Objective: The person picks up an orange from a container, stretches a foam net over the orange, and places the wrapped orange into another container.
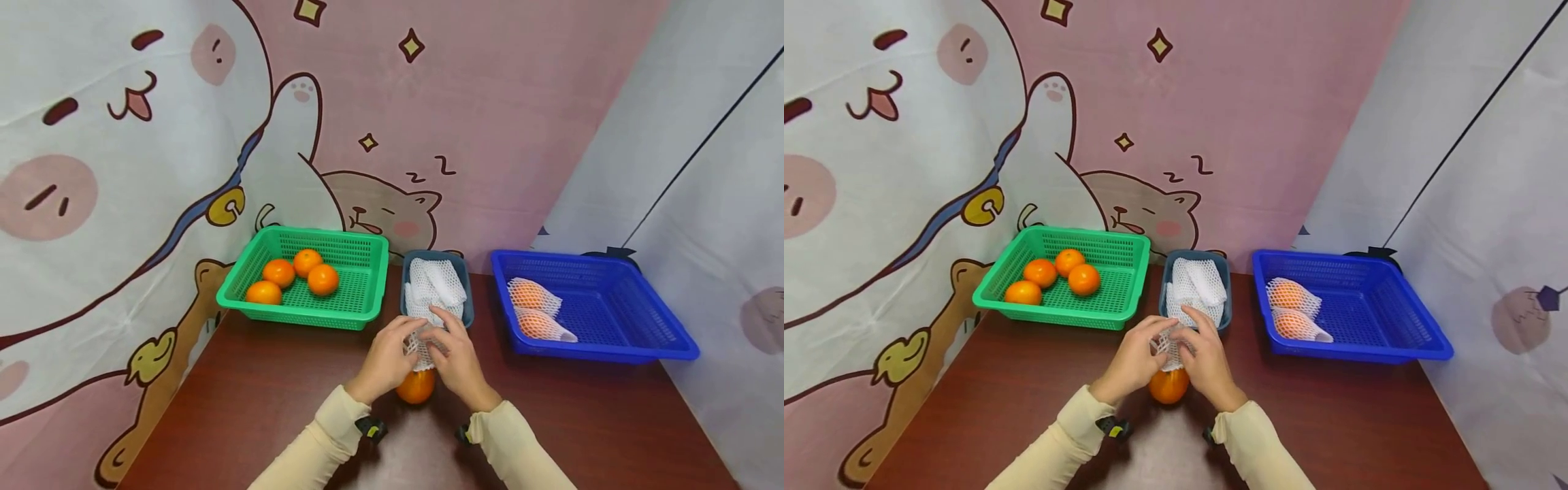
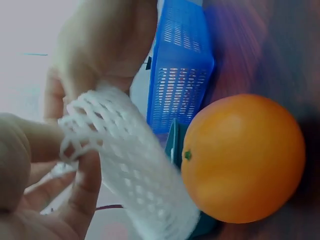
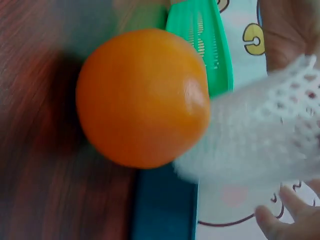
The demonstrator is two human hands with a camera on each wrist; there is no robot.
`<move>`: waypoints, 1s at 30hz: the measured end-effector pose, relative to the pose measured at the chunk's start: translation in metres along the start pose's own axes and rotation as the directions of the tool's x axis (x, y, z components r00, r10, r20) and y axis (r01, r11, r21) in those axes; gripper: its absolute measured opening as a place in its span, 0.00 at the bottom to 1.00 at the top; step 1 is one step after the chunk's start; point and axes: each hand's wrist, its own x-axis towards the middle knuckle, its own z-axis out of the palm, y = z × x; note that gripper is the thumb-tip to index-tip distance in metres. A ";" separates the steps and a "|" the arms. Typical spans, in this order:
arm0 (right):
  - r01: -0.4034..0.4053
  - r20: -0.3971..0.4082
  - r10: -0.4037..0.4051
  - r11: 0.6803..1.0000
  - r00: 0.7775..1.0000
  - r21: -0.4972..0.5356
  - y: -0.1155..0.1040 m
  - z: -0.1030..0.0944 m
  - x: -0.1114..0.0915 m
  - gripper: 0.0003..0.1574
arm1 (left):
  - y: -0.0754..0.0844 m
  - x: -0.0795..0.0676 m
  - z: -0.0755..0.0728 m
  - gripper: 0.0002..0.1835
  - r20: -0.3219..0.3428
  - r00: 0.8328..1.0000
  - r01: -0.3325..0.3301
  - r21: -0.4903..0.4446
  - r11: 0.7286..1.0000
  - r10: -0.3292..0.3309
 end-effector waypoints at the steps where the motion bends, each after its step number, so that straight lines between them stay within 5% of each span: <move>1: -0.027 0.016 0.027 1.000 1.000 0.011 0.003 -0.002 -0.002 0.18 | 0.000 -0.001 -0.001 0.31 0.013 1.000 0.010 -0.050 0.999 -0.009; 4: -0.144 0.076 0.137 0.985 0.988 0.095 0.012 -0.008 -0.008 0.18 | -0.004 -0.003 -0.002 0.34 0.050 0.999 0.025 -0.190 0.981 -0.016; 8: -0.283 0.123 0.260 0.926 0.958 0.250 0.014 -0.020 -0.012 0.18 | -0.010 -0.003 -0.003 0.36 0.092 0.996 0.037 -0.318 0.947 -0.008; 11: -0.324 0.140 0.292 0.879 0.946 0.349 0.007 -0.031 -0.010 0.20 | -0.017 -0.003 -0.004 0.37 0.098 0.995 0.028 -0.353 0.935 0.007; 15: -0.345 0.174 0.300 0.858 0.938 0.381 0.000 -0.042 -0.007 0.23 | -0.020 -0.004 -0.005 0.37 0.087 0.996 0.024 -0.338 0.941 0.006; 23: -0.374 0.205 0.320 0.865 0.925 0.333 0.027 -0.041 -0.022 0.33 | -0.016 -0.008 -0.009 0.36 0.089 0.996 0.010 -0.392 0.920 0.027; 27: -0.357 0.212 0.315 0.913 0.925 0.199 0.031 -0.041 -0.024 0.35 | -0.023 -0.010 0.000 0.33 0.120 0.992 0.019 -0.360 0.933 0.026; 30: -0.280 0.180 0.264 0.957 0.948 0.071 0.028 -0.041 -0.023 0.37 | -0.030 -0.010 0.009 0.31 0.134 0.991 0.018 -0.304 0.953 0.024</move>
